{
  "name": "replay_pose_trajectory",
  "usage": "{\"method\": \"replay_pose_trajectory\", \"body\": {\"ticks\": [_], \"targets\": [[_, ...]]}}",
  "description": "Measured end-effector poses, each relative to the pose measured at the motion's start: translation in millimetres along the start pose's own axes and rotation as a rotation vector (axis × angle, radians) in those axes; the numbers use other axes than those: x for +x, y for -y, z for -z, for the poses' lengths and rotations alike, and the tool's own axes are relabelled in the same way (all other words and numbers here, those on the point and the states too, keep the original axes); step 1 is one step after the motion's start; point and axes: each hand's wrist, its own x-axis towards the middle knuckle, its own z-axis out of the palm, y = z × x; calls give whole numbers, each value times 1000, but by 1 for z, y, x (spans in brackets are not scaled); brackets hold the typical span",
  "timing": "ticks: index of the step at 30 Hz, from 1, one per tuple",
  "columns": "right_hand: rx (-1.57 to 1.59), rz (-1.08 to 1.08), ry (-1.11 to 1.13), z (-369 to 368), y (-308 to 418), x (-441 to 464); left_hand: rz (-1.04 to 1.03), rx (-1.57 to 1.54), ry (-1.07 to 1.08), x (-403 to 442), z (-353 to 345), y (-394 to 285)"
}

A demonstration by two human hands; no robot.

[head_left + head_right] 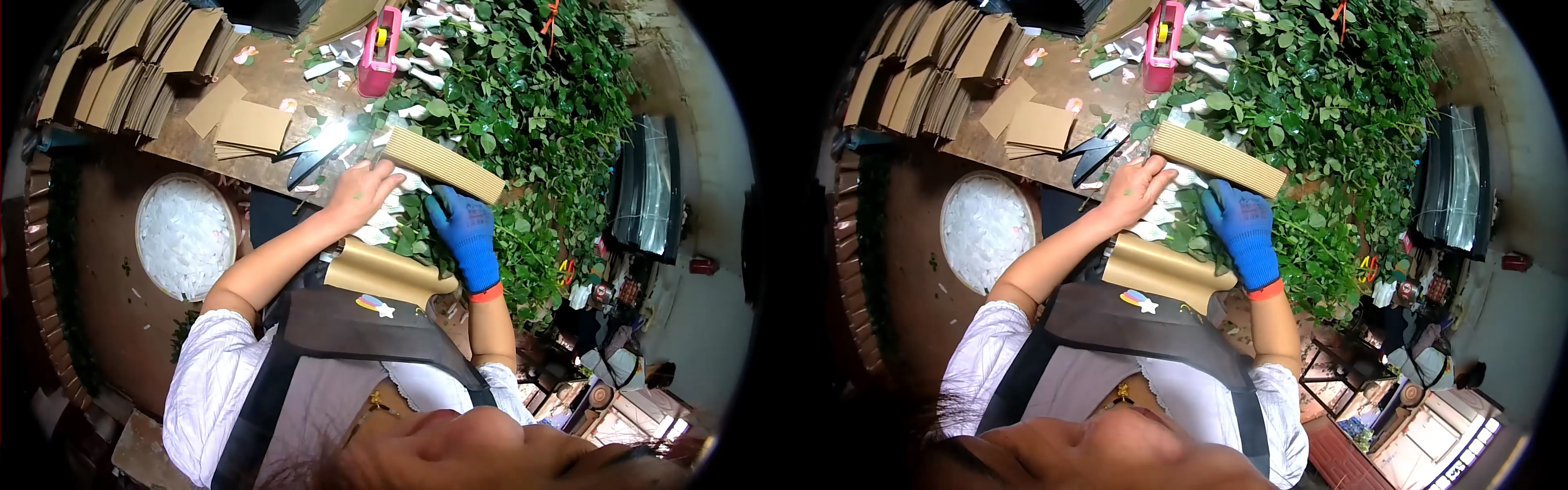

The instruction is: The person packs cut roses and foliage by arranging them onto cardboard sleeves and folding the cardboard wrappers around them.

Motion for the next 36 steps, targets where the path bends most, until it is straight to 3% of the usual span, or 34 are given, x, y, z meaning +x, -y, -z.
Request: {"method": "replay_pose_trajectory", "body": {"ticks": [8, 11, 12, 14, 15, 16, 18, 20, 23, 26, 28, 30, 31, 32, 34, 36], "targets": [[-55, -105, 102, -17, -2, 11, -144, -200, -213, -13, 1, 7], [-97, -111, 176, -11, 1, 16, 212, -403, -311, -29, 29, -5], [-86, -89, 157, -11, -1, 16, 253, -570, -481, -27, 39, -8], [-57, -62, 141, -11, -3, 13, 241, -515, -505, -31, 51, 18], [-40, -50, 146, -8, -3, 14, 288, -643, -340, -33, 49, 31], [-24, -35, 149, -7, 0, 14, 484, -633, -159, -29, 45, 34], [-85, -80, 191, -7, 10, 19, 259, -173, -136, -22, 29, 15], [-147, -149, 242, -10, 19, 22, 337, -90, 129, -11, 21, 15], [-238, -49, 128, -23, 16, 22, 324, -417, -31, -18, -14, 37], [-239, 2, 47, -24, 16, 20, 132, -402, -252, -24, -6, 40], [-213, -14, 92, -24, 15, 19, 418, -745, -389, -30, 9, 43], [-168, 10, 112, -22, 10, 19, 482, -734, -409, -30, 41, 46], [-81, -14, 267, -10, 9, 24, 325, -610, -344, -30, 42, 53], [-63, 23, 274, -7, 6, 23, 315, -576, -106, -39, 43, 64], [-32, 99, 295, -2, 3, 19, 363, -246, 78, -32, 43, 35], [-153, 80, 327, -5, 15, 21, 302, -134, 171, -22, 46, 0]]}}
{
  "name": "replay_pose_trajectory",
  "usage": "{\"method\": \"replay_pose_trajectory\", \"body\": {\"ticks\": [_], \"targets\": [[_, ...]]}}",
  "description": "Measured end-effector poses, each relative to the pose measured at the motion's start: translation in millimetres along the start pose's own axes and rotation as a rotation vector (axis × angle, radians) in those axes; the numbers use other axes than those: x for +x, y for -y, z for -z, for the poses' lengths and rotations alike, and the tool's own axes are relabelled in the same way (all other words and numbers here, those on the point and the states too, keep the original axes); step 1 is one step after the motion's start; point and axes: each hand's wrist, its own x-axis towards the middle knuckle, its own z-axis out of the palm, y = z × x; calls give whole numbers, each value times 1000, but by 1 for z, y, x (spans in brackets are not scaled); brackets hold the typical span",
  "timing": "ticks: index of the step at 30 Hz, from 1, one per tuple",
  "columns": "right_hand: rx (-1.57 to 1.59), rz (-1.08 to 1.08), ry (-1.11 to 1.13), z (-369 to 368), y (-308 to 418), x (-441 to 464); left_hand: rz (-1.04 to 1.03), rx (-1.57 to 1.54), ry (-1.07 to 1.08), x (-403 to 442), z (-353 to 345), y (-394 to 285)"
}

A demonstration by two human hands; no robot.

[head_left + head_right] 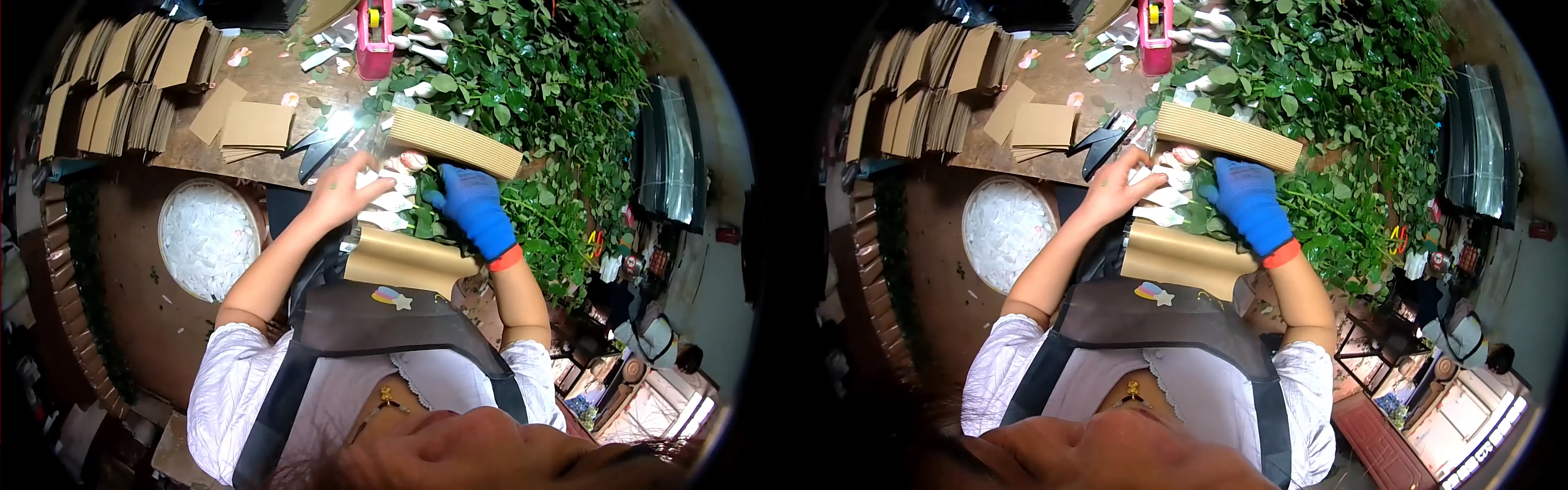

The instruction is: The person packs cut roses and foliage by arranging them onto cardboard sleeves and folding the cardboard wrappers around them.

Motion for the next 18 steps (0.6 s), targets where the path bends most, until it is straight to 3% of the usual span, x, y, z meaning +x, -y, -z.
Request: {"method": "replay_pose_trajectory", "body": {"ticks": [2, 4, 9, 10, 12, 13, 16, 17, 18], "targets": [[-74, -61, 4, -3, 12, 3, -148, -44, 4, 7, -19, 15], [-80, -93, -8, -6, 14, 1, -75, -125, 14, 6, -20, 19], [-5, -71, -29, -10, 5, 1, 119, -722, -417, -4, -10, 34], [29, -72, -4, -8, 3, -1, 102, -708, -438, -2, 7, 30], [116, -10, 7, -6, -5, -6, -45, -606, -254, -7, 16, 37], [93, -1, 35, -3, -2, -8, 193, -471, -52, -14, 22, 38], [-74, -39, 63, -6, 19, -7, 32, -20, 78, -18, 6, 17], [-115, -85, 67, -19, 23, -3, 74, -102, 198, -17, 3, 20], [-156, -132, 73, -21, 28, -1, 76, -109, 189, -17, 3, 18]]}}
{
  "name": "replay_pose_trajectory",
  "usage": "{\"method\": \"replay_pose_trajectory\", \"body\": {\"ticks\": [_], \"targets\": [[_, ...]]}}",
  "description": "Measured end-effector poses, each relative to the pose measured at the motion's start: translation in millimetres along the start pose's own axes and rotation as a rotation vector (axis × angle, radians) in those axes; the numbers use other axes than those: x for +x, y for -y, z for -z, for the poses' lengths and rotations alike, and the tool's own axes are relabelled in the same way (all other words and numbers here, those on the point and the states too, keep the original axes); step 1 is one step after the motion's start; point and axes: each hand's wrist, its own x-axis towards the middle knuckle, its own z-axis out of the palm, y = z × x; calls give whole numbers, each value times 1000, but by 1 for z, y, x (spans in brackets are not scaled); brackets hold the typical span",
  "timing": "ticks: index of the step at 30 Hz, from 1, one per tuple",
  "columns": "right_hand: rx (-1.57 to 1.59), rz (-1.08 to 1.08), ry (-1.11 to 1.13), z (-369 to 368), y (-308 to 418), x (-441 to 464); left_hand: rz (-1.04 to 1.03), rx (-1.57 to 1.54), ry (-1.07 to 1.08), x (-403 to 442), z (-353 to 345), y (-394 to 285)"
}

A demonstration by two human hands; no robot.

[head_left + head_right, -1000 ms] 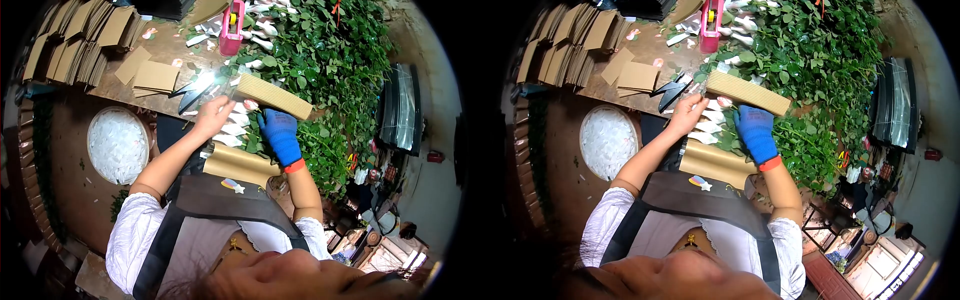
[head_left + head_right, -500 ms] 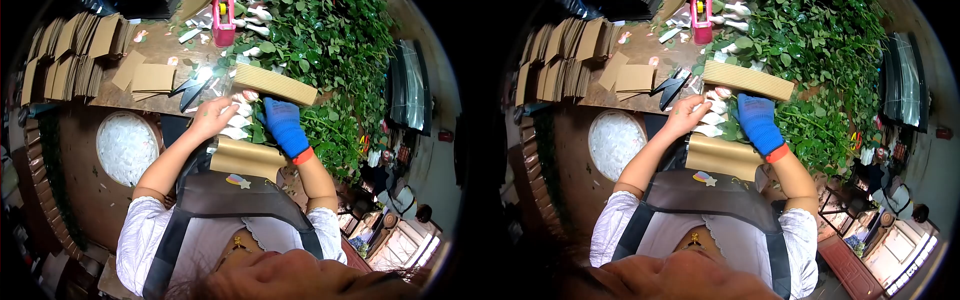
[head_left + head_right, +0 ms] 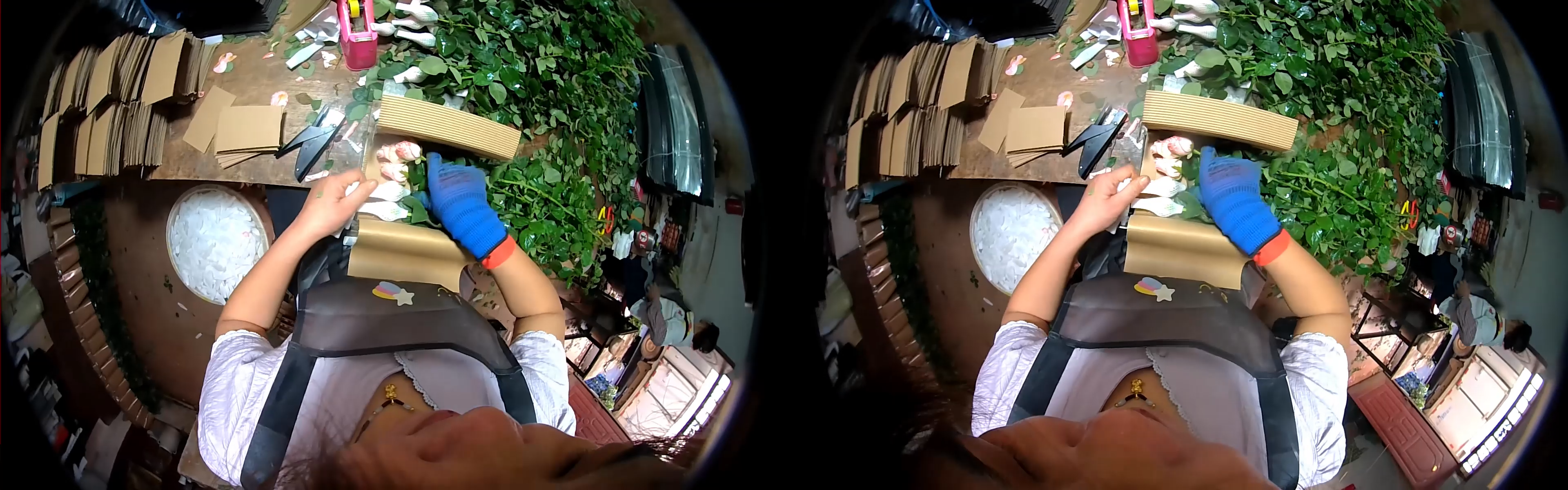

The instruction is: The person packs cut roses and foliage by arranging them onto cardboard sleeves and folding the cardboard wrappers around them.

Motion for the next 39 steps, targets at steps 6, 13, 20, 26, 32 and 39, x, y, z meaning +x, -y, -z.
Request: {"method": "replay_pose_trajectory", "body": {"ticks": [6, 13, 20, 26, 32, 39], "targets": [[34, 18, 15, 0, -2, -2, 40, -416, -145, -13, -2, 20], [308, 77, -237, 43, -29, -45, 137, -229, -77, -30, 46, 33], [233, 348, -61, 47, -10, -46, 62, -17, 266, -2, 9, 4], [198, 385, 63, 15, 4, -24, 90, -272, 79, -3, -26, 16], [114, 439, 171, 27, 8, -18, 224, -547, -329, -40, 6, 33], [-172, 562, 265, 30, 18, -5, 650, 1326, -193, -145, 130, 94]]}}
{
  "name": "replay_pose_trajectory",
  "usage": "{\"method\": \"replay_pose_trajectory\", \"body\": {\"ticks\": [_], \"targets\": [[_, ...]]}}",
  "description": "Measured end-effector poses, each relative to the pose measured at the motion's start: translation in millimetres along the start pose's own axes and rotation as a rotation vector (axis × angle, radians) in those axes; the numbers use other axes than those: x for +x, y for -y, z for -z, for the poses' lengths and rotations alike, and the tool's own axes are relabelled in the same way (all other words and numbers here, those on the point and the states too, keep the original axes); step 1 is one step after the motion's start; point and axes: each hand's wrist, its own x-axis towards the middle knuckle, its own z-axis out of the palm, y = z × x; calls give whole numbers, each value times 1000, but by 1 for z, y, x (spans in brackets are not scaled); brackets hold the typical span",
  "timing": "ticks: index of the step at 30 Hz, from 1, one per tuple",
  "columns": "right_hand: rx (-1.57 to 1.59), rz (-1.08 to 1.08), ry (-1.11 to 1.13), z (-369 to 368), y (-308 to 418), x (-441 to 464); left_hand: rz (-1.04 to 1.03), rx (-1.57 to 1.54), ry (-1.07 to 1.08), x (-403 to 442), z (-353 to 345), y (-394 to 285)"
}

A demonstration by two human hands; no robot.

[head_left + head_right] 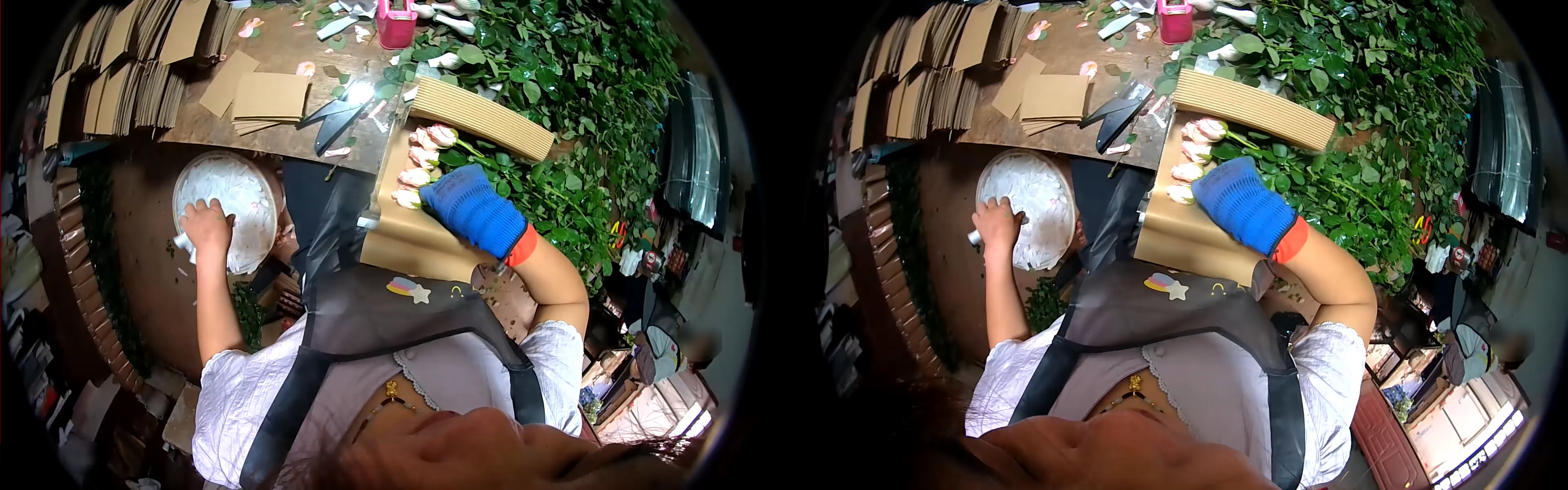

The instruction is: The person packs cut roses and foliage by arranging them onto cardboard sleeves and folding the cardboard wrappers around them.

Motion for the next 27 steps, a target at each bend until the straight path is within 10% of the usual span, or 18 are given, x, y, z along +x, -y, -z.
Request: {"method": "replay_pose_trajectory", "body": {"ticks": [4, 8, 18, 27], "targets": [[53, 88, -324, -5, -2, -3, -367, -801, -209, 22, 12, -68], [-26, 68, -48, 1, -2, 7, -653, -1252, -21, 27, 78, -183], [310, -347, -284, -9, -2, -36, -950, -937, 114, 41, 74, -226], [144, -187, -616, -48, -2, -6, -869, -1126, 117, 44, 81, -230]]}}
